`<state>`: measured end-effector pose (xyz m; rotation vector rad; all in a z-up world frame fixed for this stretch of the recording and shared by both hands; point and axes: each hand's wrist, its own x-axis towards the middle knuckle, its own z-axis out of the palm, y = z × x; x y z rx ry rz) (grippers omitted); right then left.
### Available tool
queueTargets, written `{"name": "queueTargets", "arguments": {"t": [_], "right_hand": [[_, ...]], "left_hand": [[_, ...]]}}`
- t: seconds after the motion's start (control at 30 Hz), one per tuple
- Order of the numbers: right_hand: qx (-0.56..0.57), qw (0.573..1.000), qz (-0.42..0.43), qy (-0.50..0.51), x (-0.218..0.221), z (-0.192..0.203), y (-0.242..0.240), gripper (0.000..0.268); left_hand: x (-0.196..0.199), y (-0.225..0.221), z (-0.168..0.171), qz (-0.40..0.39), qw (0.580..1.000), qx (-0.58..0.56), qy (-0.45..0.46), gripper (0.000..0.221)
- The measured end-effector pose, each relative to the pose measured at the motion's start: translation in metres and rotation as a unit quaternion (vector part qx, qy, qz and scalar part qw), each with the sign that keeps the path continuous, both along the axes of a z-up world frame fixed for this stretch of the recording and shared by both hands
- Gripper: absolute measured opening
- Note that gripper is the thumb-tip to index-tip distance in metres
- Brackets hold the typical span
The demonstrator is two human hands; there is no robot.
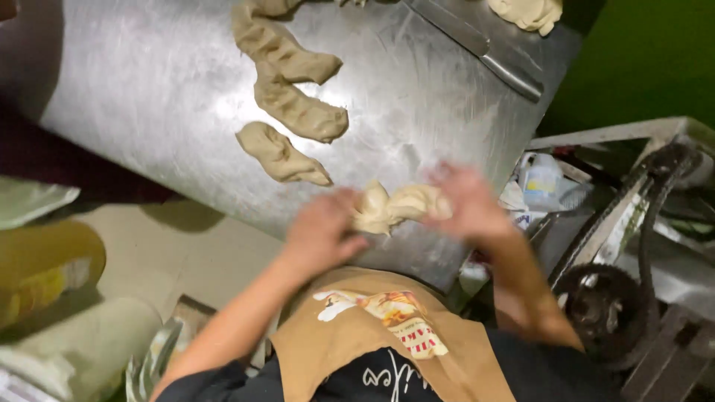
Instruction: The person is portioning and shaping dough into small rolls on a stainless steel work surface in a bakery.
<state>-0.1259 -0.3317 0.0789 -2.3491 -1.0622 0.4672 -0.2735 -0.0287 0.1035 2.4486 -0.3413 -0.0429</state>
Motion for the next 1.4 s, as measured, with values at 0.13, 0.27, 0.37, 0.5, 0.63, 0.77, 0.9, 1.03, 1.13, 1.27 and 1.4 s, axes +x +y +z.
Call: {"name": "queueTargets", "arguments": {"t": [0.13, 0.27, 0.37, 0.5, 0.63, 0.77, 0.9, 1.03, 1.13, 1.27, 1.4], "right_hand": [[-0.074, 0.965, -0.035, -0.247, -0.054, -0.012, 0.01, 0.059], [0.126, 0.946, -0.181, -0.236, -0.014, 0.045, 0.019, 0.023], [0.109, 0.902, -0.211, -0.36, 0.023, 0.07, 0.032, 0.022], [-0.175, 0.933, -0.266, -0.168, 0.056, 0.059, 0.051, 0.053], [0.051, 0.959, -0.202, -0.19, 0.063, 0.029, 0.163, 0.024], [-0.005, 0.962, -0.266, -0.055, 0.099, -0.029, 0.274, 0.039], [0.164, 0.946, -0.257, -0.111, 0.133, -0.046, 0.29, 0.027], [0.382, 0.857, -0.307, -0.159, 0.052, 0.085, 0.217, 0.012], [0.357, 0.785, -0.304, -0.404, 0.019, 0.097, 0.139, 0.017], [0.004, 0.874, -0.468, -0.134, -0.029, 0.13, 0.139, 0.039], [0.083, 0.945, -0.272, -0.164, -0.026, -0.012, 0.117, 0.037]], "left_hand": [[0.03, -0.015, -0.048, -0.048, 0.999, 0.006, 0.004, 0.063], [0.125, -0.017, 0.011, -0.084, 0.985, -0.081, -0.13, 0.03], [0.208, -0.009, 0.013, -0.111, 0.961, -0.067, -0.245, 0.033], [0.257, 0.057, -0.005, -0.14, 0.973, 0.103, -0.15, 0.071], [0.247, 0.169, -0.061, 0.107, 0.94, -0.038, -0.322, 0.044], [0.246, 0.206, -0.072, 0.266, 0.964, -0.003, -0.029, 0.068], [0.221, 0.175, 0.01, 0.188, 0.926, -0.279, -0.17, 0.021], [0.167, 0.114, 0.067, 0.149, 0.849, -0.481, -0.163, 0.032], [0.168, 0.081, 0.038, 0.07, 0.841, -0.501, -0.193, 0.033], [0.186, 0.112, -0.023, 0.037, 0.997, 0.059, -0.043, 0.09], [0.169, 0.16, -0.015, 0.049, 0.988, 0.113, 0.096, 0.096]]}}
